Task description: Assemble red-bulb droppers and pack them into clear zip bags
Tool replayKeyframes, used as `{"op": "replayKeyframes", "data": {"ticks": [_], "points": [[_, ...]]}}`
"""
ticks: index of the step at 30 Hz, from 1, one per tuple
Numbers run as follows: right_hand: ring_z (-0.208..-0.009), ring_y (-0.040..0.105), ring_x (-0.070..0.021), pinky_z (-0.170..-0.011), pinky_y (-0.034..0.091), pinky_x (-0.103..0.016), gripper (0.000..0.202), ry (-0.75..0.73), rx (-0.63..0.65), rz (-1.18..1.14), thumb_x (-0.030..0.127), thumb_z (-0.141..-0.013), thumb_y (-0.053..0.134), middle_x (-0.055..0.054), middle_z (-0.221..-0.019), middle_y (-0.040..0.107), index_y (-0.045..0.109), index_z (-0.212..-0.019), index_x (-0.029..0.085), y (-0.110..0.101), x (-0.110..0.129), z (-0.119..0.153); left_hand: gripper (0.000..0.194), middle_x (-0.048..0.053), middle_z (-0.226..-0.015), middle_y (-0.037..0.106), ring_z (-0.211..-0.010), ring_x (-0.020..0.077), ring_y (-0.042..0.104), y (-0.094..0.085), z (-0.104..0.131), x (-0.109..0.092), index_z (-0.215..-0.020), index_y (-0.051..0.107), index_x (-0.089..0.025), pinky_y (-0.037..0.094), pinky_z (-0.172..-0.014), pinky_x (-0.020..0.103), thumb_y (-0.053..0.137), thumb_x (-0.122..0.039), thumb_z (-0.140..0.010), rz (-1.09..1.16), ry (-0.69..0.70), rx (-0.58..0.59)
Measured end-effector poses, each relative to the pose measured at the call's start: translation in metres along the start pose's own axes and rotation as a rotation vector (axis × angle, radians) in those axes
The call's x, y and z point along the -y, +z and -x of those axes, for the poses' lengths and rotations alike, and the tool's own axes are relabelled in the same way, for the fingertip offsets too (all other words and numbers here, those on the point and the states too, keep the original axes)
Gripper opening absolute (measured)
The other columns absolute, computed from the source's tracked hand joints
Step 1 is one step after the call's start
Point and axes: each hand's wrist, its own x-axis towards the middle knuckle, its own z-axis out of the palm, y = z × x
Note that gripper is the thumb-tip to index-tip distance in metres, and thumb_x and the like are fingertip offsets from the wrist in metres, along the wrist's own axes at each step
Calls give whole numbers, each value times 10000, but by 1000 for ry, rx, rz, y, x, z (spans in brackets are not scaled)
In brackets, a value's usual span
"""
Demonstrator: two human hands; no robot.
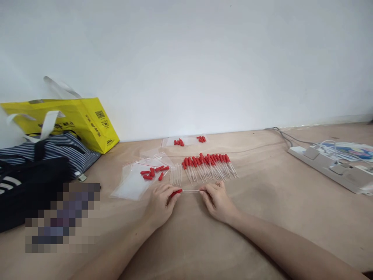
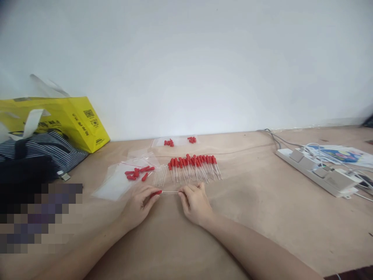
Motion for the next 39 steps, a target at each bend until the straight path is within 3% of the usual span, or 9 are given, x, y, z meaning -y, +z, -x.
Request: {"op": "replayKeyframes", "data": {"ticks": [7, 14, 22, 29, 34, 39], "points": [[-663, 520, -123, -705, 260, -290, 166, -10, 26, -3, 133, -833, 369, -12, -740, 617, 530, -810, 167, 3, 3, 0, 152, 38, -826, 647, -808, 189, 577, 0, 1, -2, -859, 589, -193, 431, -763, 359, 461, -259, -811, 43, 15, 2], [-660, 515, -126, -650, 314, -265, 317, -77, 78, -65, 140, -847, 351, -28, -754, 609, 537, -1099, 190, 7, 6, 2, 187, 21, -825, 648, -789, 168, 590, 4, 4, -8, -882, 573, -191, 456, -730, 300, 414, -271, -825, 205, -104, -63], [-634, 497, -132, -643, 314, -264, 283, -145, 65, -79, 214, -871, 353, -30, -700, 597, 589, -1026, 194, 12, 4, 3, 221, 8, -748, 641, -705, 144, 591, 6, 5, -13, -784, 582, -176, 469, -639, 232, 406, -307, -813, 357, -220, -76], [-590, 463, -115, -625, 233, -275, 261, -320, 89, 3, 163, -842, 354, -17, -666, 584, 581, -970, 163, 0, 0, -2, 210, 12, -729, 619, -705, 146, 568, 4, 9, -11, -792, 557, -182, 433, -670, 269, 374, -274, -835, 207, -46, -29], [-547, 421, -102, -614, 195, -280, 253, -354, 80, 70, 130, -811, 342, -3, -608, 545, 589, -862, 156, -5, 2, -5, 194, -8, -665, 585, -642, 129, 534, 5, 12, -11, -751, 510, -186, 373, -769, 325, 349, -228, -851, 121, 153, -13], [-536, 392, -98, -615, 188, -280, 233, -368, 85, 85, 116, -794, 350, 6, -601, 527, 579, -781, 157, -3, 3, -5, 170, -15, -657, 566, -636, 123, 521, 10, 14, -11, -767, 498, -187, 326, -801, 336, 357, -225, -855, 123, 203, -5]]}}
